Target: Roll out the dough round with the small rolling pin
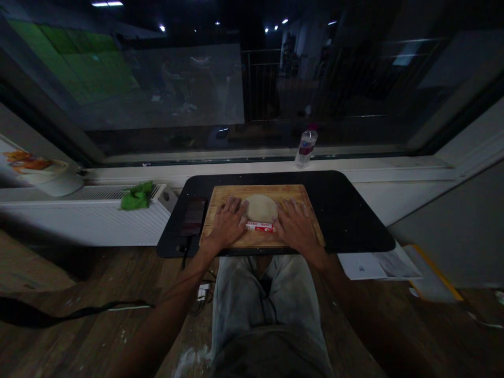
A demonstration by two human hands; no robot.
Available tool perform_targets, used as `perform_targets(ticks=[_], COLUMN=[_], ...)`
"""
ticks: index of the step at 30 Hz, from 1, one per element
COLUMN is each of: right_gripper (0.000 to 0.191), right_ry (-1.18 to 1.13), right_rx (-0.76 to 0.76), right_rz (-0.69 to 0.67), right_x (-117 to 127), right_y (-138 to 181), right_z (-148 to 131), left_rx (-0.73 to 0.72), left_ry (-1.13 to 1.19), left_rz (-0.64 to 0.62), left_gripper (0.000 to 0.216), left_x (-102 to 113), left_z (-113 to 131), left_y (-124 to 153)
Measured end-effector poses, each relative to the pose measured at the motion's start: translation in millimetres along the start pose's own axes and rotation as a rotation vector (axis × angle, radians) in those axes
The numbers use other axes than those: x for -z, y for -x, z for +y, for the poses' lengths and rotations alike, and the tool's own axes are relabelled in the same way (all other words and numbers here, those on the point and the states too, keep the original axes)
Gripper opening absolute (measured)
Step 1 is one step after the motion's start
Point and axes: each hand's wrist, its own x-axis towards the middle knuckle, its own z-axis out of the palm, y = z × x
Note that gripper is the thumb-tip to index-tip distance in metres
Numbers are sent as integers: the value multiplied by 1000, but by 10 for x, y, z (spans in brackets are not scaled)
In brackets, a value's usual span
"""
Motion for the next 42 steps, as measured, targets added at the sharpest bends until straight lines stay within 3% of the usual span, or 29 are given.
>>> perform_targets(ticks=[12, 26, 31, 42], right_gripper=[55, 59, 60, 60], right_ry=[12, -60, -97, -45], right_rx=[25, -9, -38, 40], right_rz=[51, -93, -144, -85], right_x=[-49, -93, -93, -59], right_y=[70, -564, -735, -318], right_z=[-16, 282, 314, 178], left_rx=[11, 142, 126, 152], left_ry=[0, 15, 28, 25], left_rz=[46, 54, 34, 87], left_gripper=[60, 57, 52, 51], left_x=[-44, 0, -11, 37], left_z=[22, -24, -62, 128], left_y=[71, -431, -536, -65])
